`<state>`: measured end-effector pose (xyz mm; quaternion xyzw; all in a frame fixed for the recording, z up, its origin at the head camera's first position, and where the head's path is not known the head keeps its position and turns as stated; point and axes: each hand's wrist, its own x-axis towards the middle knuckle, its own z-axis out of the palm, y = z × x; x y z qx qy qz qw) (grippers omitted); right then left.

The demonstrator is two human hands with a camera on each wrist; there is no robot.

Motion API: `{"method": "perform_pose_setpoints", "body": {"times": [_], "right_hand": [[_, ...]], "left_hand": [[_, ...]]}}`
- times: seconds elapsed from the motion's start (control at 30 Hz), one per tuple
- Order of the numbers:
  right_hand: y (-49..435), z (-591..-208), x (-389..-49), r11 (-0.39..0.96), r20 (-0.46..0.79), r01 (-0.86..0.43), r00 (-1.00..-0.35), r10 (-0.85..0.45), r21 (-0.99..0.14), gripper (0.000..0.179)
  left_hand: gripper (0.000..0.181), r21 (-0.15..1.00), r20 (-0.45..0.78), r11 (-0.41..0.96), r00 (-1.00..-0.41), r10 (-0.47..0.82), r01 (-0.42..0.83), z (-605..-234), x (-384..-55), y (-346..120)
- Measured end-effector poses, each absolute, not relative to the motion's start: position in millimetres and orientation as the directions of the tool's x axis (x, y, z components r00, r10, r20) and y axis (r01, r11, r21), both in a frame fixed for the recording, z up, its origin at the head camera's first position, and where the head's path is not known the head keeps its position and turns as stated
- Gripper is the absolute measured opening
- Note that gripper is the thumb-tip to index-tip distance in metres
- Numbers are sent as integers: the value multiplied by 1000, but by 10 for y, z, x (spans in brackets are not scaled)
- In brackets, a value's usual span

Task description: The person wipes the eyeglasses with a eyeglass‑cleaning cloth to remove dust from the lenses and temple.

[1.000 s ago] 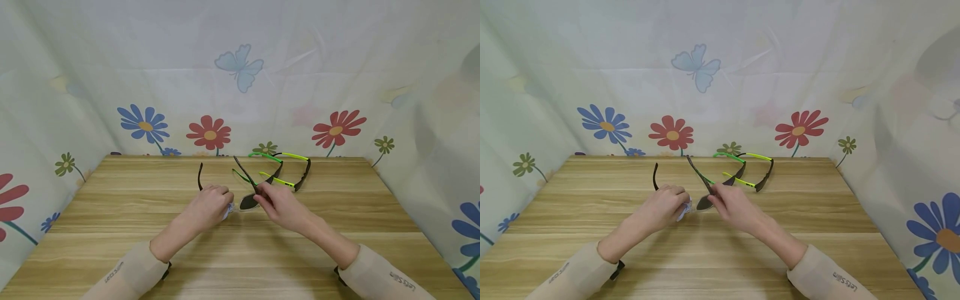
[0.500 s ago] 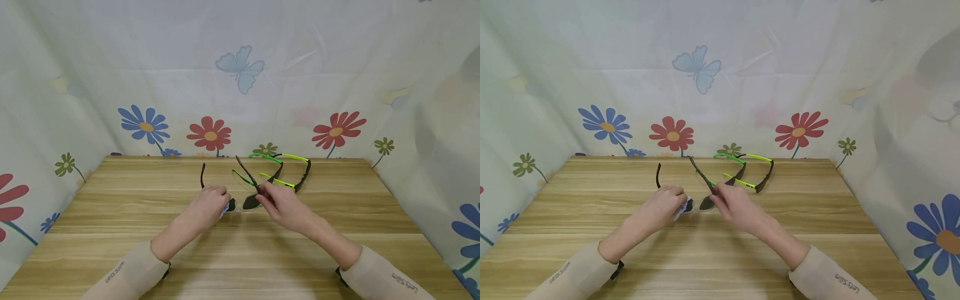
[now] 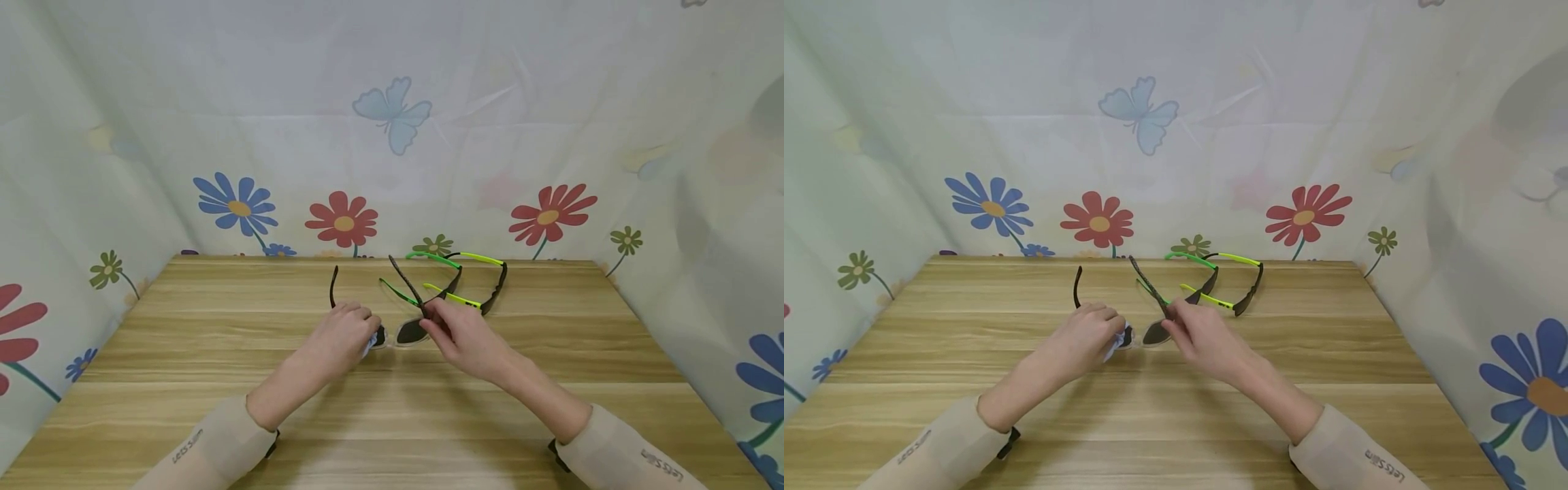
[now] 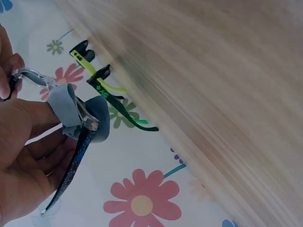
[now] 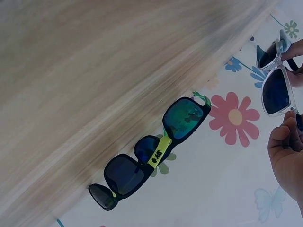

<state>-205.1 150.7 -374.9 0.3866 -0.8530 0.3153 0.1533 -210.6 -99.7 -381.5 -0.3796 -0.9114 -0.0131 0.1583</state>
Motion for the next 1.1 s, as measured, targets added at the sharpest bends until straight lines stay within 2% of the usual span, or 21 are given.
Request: {"method": "perform_pose_setpoints", "body": {"times": [0.47,0.73,0.9,1.1], "right_hand": [[1475,-3770,-2050,499,533,-778,-627,-568,-383,6],[1481,-3764,-2047,495,513,-759,-651,-559,-423,6],[1502,-3764,-2057,493,528,-764,-645,-552,-416,6],[1536,-3747,-2066,489,554,-774,-631,-543,-403,6]], "left_hand": [[5,-42,355,682,-627,694,730,-3780,-2079,-963],[7,-52,324,684,-635,701,728,-3769,-2059,-970],[9,-87,303,689,-640,706,720,-3773,-2051,-980],[14,-146,303,672,-614,729,726,-3801,-2044,-1002]]}}
